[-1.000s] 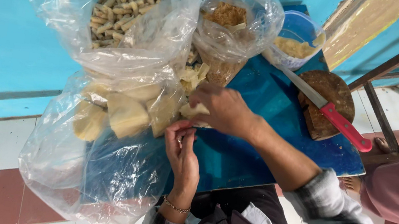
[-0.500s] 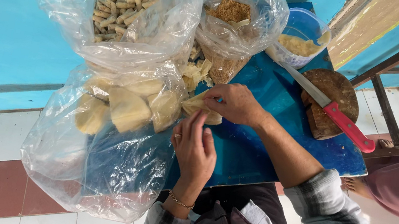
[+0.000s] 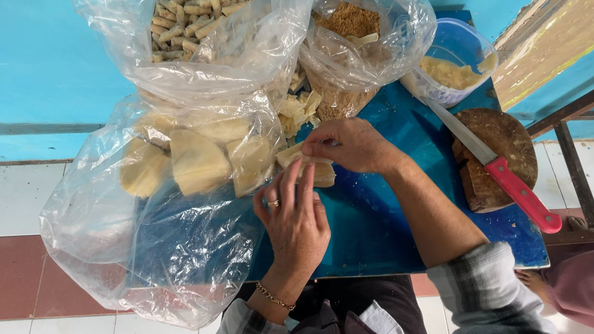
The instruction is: The person flattens pieces of dough by hand on a blue table, spoons brown filling from a plastic bag onto a flattened dough piece, folds the dough over the filling, and stacks the finished filled pieces on the table.
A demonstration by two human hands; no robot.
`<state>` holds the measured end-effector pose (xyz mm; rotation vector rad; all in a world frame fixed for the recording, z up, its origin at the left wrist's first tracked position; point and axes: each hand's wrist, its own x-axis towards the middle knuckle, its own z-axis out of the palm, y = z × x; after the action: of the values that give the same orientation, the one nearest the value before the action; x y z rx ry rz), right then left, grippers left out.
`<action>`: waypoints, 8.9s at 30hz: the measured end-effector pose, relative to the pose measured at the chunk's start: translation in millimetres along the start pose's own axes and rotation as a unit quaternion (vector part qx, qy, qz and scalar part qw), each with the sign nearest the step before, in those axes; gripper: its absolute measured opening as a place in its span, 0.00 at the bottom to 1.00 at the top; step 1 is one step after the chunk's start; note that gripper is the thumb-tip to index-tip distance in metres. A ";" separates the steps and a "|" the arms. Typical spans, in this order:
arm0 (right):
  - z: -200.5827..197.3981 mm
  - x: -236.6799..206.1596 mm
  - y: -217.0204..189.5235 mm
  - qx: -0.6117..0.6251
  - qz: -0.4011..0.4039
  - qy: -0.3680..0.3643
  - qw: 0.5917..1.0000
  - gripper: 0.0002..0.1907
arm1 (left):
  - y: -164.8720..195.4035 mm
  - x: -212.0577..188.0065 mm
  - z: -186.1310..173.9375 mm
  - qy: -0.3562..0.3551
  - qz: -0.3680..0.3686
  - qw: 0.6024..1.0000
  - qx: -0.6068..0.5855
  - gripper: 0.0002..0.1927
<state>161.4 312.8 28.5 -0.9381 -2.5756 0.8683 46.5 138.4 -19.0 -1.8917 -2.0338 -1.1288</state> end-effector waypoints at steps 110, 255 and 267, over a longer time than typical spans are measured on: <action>1.6 -155.2 -9.4 -0.471 -0.060 0.100 0.874 0.28 | 4.7 -29.6 -22.1 -0.134 0.133 0.975 -0.120 0.17; 20.3 -223.0 -1.9 -0.134 -0.171 0.280 0.935 0.13 | 14.3 -14.8 8.6 -0.154 0.098 0.968 -0.171 0.24; -0.4 -225.2 -10.7 -0.074 -0.134 0.333 0.930 0.07 | 17.0 -9.4 0.5 -0.175 0.099 0.964 -0.177 0.14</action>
<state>326.5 159.2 25.9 -0.7257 -2.1086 0.2179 63.9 129.9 -17.6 -2.5664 -1.8302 -1.2448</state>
